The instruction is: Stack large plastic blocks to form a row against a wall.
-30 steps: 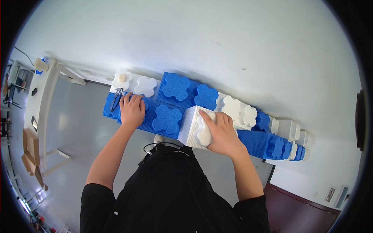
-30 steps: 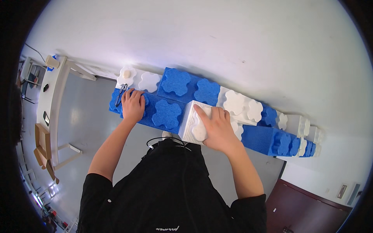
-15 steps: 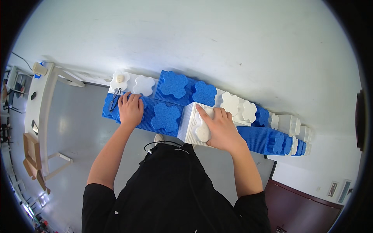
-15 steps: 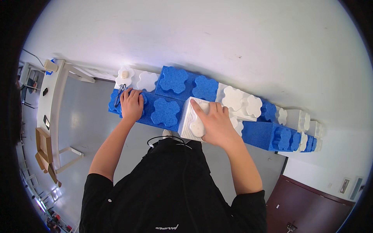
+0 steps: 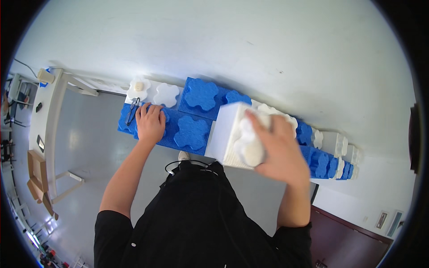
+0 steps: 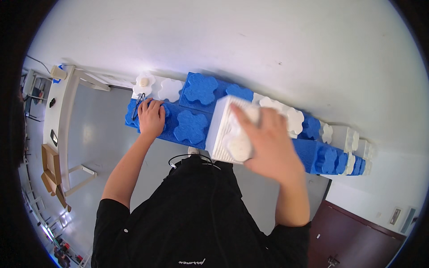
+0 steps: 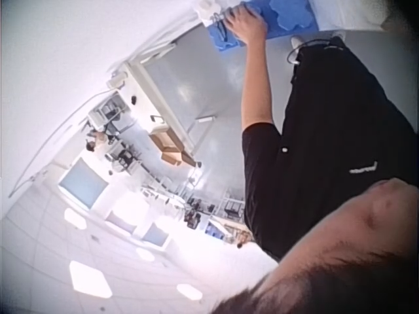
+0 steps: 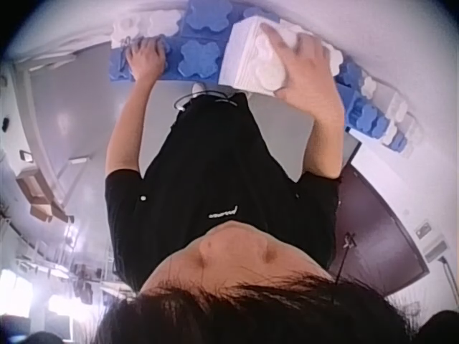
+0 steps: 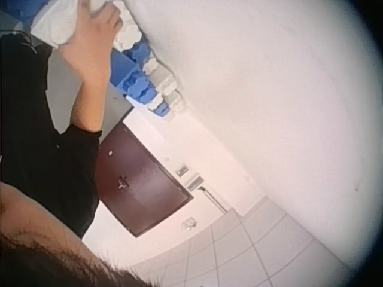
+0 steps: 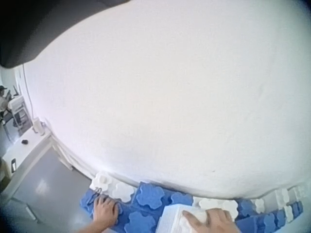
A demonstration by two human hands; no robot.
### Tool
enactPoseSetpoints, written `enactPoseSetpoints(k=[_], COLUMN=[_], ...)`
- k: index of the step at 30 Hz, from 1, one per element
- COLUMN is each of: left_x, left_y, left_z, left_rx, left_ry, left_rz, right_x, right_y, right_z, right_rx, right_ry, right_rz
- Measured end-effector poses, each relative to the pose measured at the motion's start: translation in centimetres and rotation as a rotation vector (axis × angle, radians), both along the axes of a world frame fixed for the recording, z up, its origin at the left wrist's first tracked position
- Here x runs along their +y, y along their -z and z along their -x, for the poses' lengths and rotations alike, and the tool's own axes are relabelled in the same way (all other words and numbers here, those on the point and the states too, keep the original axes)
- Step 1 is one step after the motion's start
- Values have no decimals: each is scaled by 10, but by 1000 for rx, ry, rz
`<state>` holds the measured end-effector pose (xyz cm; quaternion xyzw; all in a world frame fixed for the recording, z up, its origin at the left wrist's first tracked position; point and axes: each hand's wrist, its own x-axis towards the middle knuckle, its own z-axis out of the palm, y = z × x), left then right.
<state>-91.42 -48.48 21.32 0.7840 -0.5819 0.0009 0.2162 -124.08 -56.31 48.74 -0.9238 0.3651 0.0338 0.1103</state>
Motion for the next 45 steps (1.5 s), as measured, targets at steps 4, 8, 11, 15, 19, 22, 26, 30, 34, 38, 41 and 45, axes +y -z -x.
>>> enactPoseSetpoints(k=[4, 8, 11, 15, 19, 22, 26, 30, 34, 38, 41, 45], left_x=[-2, -1, 1, -1, -7, -11, -22, -30, -29, -29, -30, -31], left_y=[2, 3, 8, 15, -1, 0, 5, 4, 3, 1, -1, -2], left_z=[0, -1, -3, 14, 99, 167, 221, 242, 243, 245, 244, 244], left_rx=[6, -16, -51, -238, 48, 153, 96, -18, -39, -63, -63, -73], left_ry=[17, 24, 43, 118, 408, 557, 571, 434, 418, 392, 387, 378], left_rz=[-10, -18, -24, 47, 87, 27, -49, -234, -223, -269, -272, -268], right_x=[-4, 3, 13, 20, 20, 13, -1, -6, -12, -13, -14, -16], right_y=[-54, -48, -20, 26, 44, 46, 57, 75, 87, 91, 93, 98], right_z=[26, 67, 93, 118, 127, 131, 135, 135, 139, 137, 138, 141], right_rx=[-72, -12, 12, -8, -28, -48, -72, -68, -72, -51, -49, -27], right_ry=[118, 253, 317, 204, 159, 145, 98, 50, 11, 16, 9, 18], right_rz=[131, 145, 32, -67, -55, -71, -73, -86, -30, -60, -61, -91])
